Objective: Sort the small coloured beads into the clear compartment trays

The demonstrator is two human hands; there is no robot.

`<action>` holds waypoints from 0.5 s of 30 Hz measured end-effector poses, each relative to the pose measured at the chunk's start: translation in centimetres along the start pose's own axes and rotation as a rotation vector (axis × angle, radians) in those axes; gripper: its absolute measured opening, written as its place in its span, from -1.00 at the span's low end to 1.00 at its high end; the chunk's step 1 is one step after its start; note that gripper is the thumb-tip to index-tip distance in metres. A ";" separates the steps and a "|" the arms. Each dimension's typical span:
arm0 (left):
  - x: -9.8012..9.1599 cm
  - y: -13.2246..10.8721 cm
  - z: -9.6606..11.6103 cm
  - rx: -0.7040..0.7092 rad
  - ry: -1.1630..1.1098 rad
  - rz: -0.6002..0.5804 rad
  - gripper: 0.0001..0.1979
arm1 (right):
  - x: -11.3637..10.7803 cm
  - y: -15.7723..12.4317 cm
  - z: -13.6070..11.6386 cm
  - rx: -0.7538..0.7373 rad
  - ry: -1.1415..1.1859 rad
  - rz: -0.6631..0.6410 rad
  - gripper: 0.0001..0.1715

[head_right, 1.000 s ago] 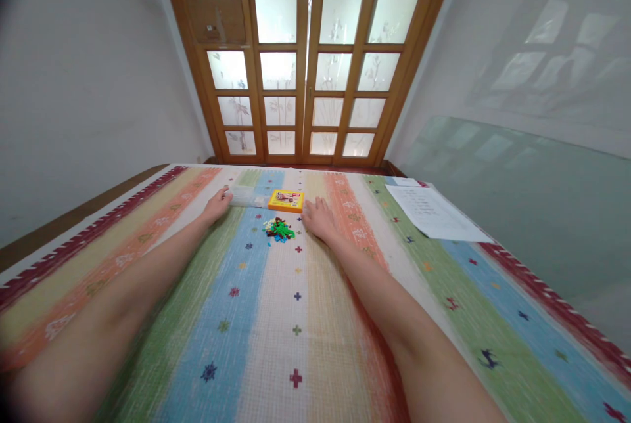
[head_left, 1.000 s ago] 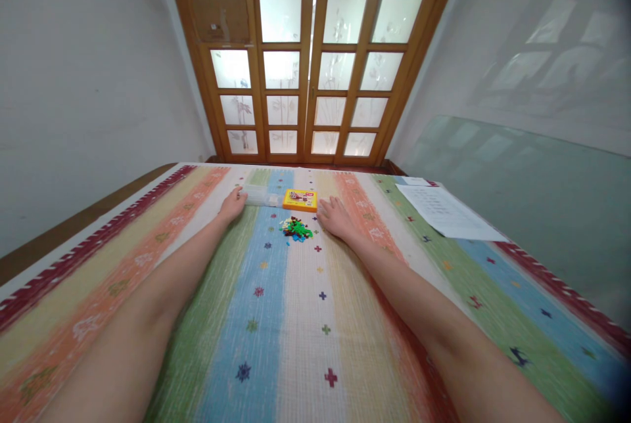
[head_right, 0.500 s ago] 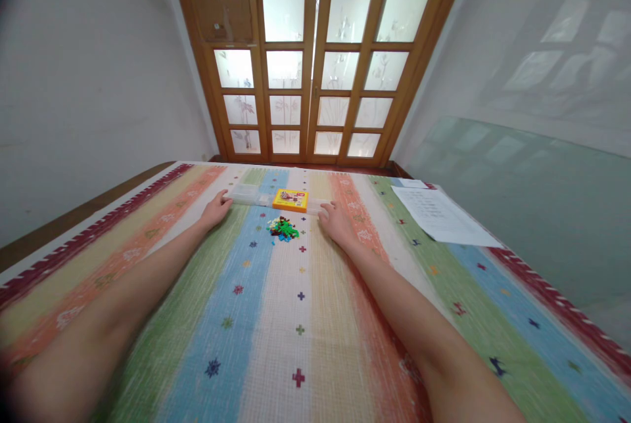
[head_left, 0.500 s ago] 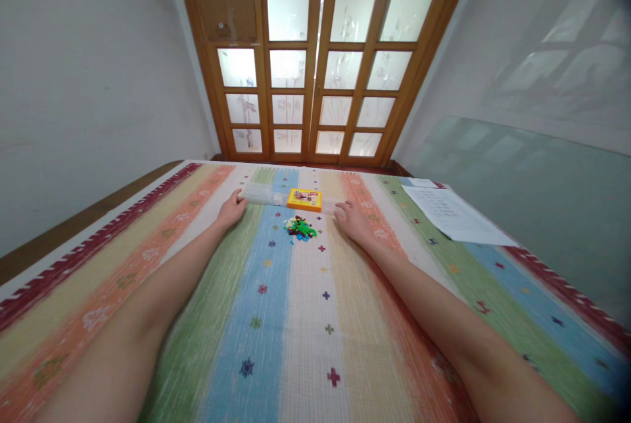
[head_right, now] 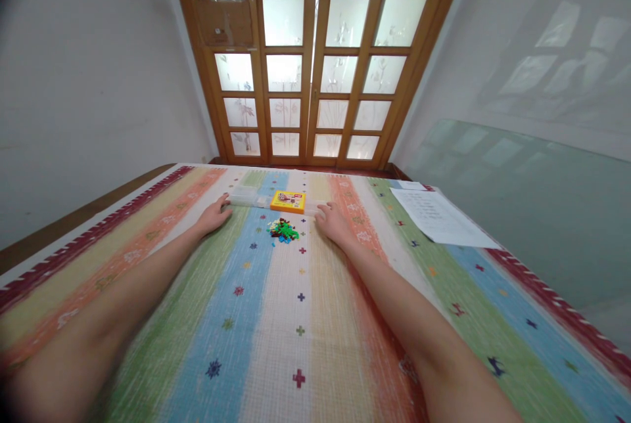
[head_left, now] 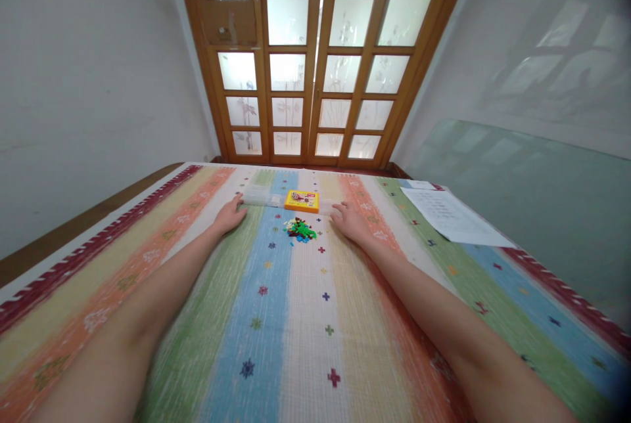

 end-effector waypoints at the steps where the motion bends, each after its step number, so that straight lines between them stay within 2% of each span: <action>1: -0.1 0.0 0.0 0.003 0.005 0.008 -0.23 | 0.2 0.1 0.0 0.007 -0.001 -0.006 -0.46; 7: -1.0 -0.5 -0.9 -0.041 0.058 0.021 -0.21 | 1.0 0.6 -1.2 0.000 -0.008 -0.028 -0.43; 15: -3.6 -2.0 -4.2 -0.045 0.213 0.034 -0.24 | 2.4 1.5 -4.1 -0.005 -0.028 -0.058 -0.42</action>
Point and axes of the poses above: each hand's wrist, its own y-axis towards the middle knuckle, its own x-axis out of the palm, z = x × y, the point moved 8 cm from there along y, towards the middle knuckle, and after that the axes turned 8 degrees about y, right-handed, at the moved point
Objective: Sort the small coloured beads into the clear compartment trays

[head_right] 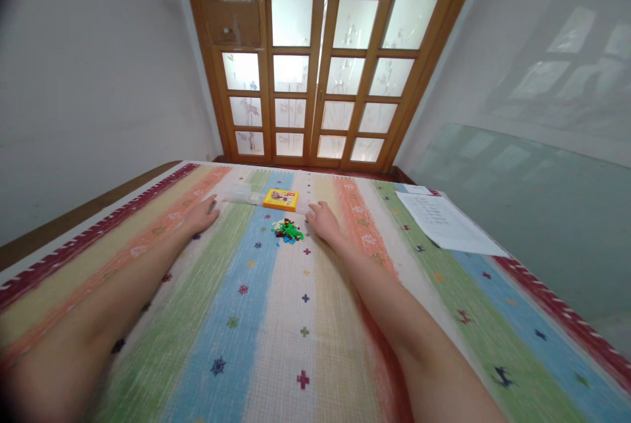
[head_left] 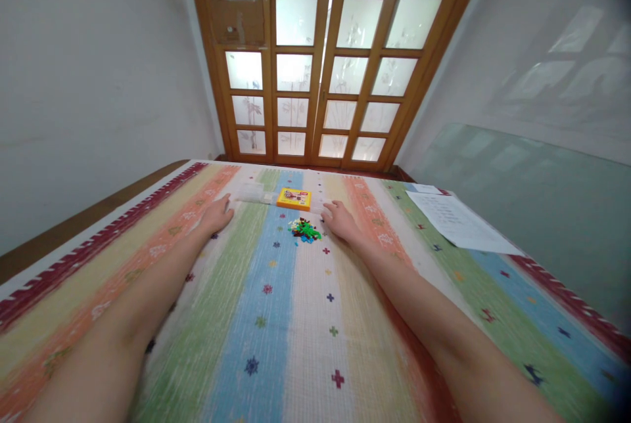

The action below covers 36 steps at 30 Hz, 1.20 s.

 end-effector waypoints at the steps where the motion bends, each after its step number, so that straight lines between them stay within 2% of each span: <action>1: -0.1 -0.2 -0.3 0.011 0.007 0.002 -0.25 | 0.3 0.2 -0.4 -0.008 -0.004 -0.007 -0.42; 12: -0.3 -0.8 -1.2 0.015 0.021 0.029 -0.34 | 3.5 3.0 -6.2 -0.037 0.007 -0.051 -0.43; 16: -0.1 -0.8 -1.4 0.032 0.022 0.026 -0.43 | 4.8 3.9 -8.4 -0.038 0.019 -0.073 -0.43; 20: -0.3 -1.1 -1.0 0.066 0.006 0.006 -0.55 | 5.9 4.6 -10.5 -0.054 0.021 -0.093 -0.41; 26: -1.0 -1.4 -0.1 0.102 -0.014 -0.003 -0.59 | 7.2 5.3 -13.1 -0.075 0.023 -0.104 -0.42; 31: -1.1 -1.9 0.1 0.116 0.010 -0.028 -0.59 | 7.0 5.1 -13.3 -0.076 0.085 -0.110 -0.34; 33: -1.0 -2.3 0.7 0.138 0.021 -0.027 -0.57 | 5.9 4.8 -12.4 -0.085 0.117 -0.084 -0.31; 36: -0.6 -2.9 3.0 0.177 -0.011 -0.045 -0.53 | 3.1 3.8 -10.1 -0.159 0.189 -0.013 -0.40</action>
Point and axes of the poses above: each hand's wrist, its own y-axis towards the middle knuckle, its own x-axis out of the palm, z = x × y, the point moved 8 cm from there along y, towards the middle knuckle, and after that the axes turned 8 degrees about y, right-handed, at the moved point
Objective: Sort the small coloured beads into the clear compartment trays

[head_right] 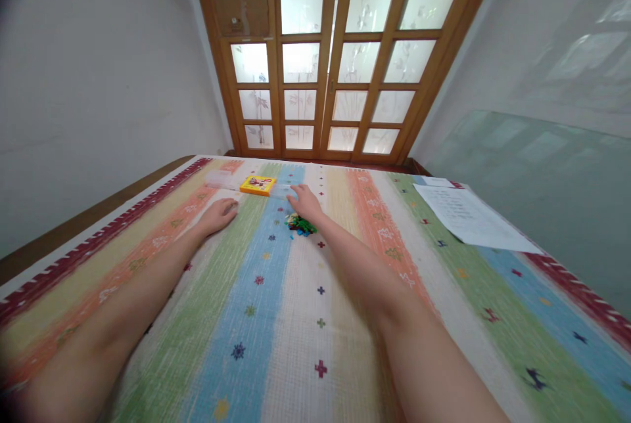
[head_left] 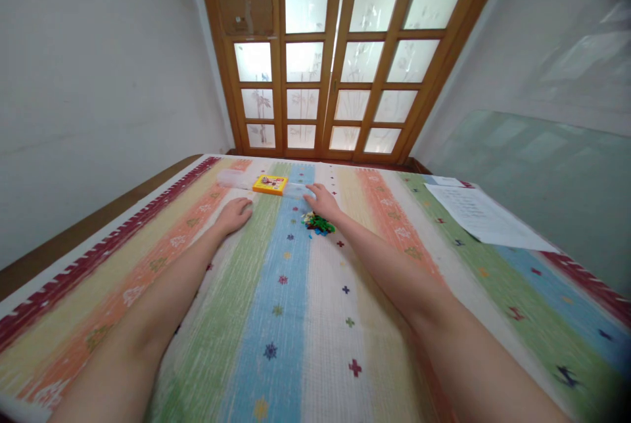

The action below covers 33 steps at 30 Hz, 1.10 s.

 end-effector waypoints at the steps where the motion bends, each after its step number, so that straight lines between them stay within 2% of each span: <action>1: 0.4 0.0 1.3 0.023 -0.025 -0.021 -0.52 | -1.1 -0.7 0.7 -0.033 0.030 0.013 -0.45; 4: 1.6 -0.1 6.1 0.133 -0.094 -0.070 -0.50 | -4.4 -3.4 3.5 -0.050 0.112 0.045 -0.52; 7: 2.9 -0.3 11.5 0.261 -0.127 -0.097 -0.33 | -6.7 -6.3 6.6 0.050 0.178 0.063 -0.50; 9: 3.9 -0.5 14.9 0.330 -0.144 -0.126 -0.21 | -6.9 -7.8 7.7 0.097 0.215 0.015 -0.48; 12: 5.2 -0.5 19.4 0.407 -0.143 -0.132 0.02 | -6.0 -8.9 7.7 0.074 0.257 -0.062 -0.46; 15: 6.4 0.0 22.8 0.417 -0.125 -0.135 0.12 | -5.0 -8.9 7.6 0.028 0.292 -0.040 -0.44; 19: 7.3 0.9 25.8 0.395 -0.073 -0.095 0.05 | -4.8 -8.4 9.7 0.091 0.465 0.097 -0.38; 23: 7.2 1.6 27.5 0.299 0.033 -0.051 -0.12 | -5.1 -8.1 11.9 0.111 0.710 0.218 -0.44; 27: 6.3 1.9 30.0 0.268 0.148 0.009 -0.28 | -5.3 -8.0 12.6 0.091 0.729 0.285 -0.50; 30: 6.4 2.2 31.9 0.284 0.195 -0.002 -0.43 | -5.5 -8.1 12.7 0.107 0.707 0.314 -0.53; 33: 6.5 2.8 32.7 0.256 0.212 0.008 -0.54 | -5.7 -8.2 12.6 0.118 0.688 0.327 -0.55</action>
Point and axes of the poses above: each hand's wrist, its own y-axis towards the middle knuckle, its own x-axis out of the palm, z = x × y, the point moved 8 cm from there along y, towards the middle knuckle, and after that the axes turned 8 degrees about y, right-handed, at the moved point
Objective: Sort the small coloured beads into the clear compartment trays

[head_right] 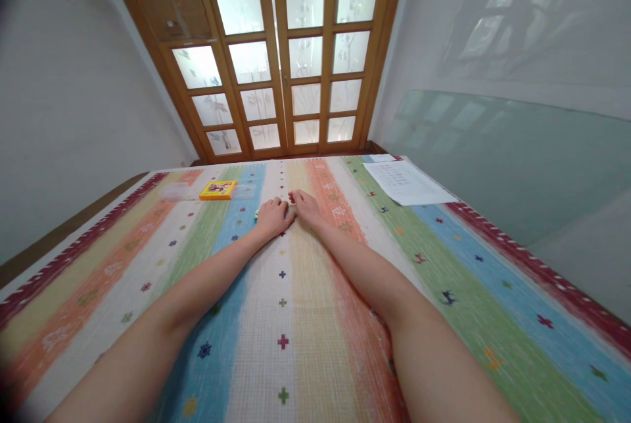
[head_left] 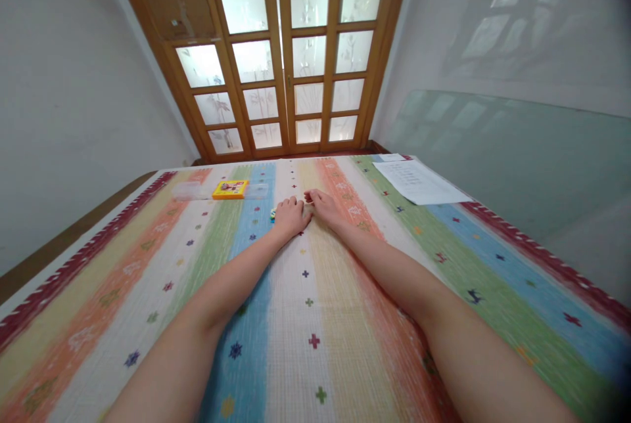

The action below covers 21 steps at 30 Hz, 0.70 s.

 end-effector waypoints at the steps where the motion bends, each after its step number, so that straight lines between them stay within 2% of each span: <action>1: 0.0 0.2 0.0 -0.010 0.003 0.011 -0.59 | -0.1 0.0 -0.1 -0.004 -0.005 0.005 -0.55; 7: 0.1 0.4 -0.8 -0.011 -0.013 0.019 -0.78 | -0.1 -0.1 -0.3 -0.037 -0.007 -0.004 -0.53; 15: -0.2 0.0 -2.9 0.049 -0.022 0.018 -0.81 | 0.3 0.1 0.0 -0.017 -0.015 -0.026 -0.50; 21: -0.6 -1.3 -3.6 0.120 -0.090 0.043 -0.79 | 0.4 -0.1 -0.3 -0.027 -0.009 -0.030 -0.52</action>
Point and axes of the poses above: each hand's wrist, its own y-axis towards the middle knuckle, its own x-axis out of the palm, z = x × y, the point moved 8 cm from there along y, towards the middle knuckle, and after that the axes turned 8 degrees about y, right-handed, at the moved point
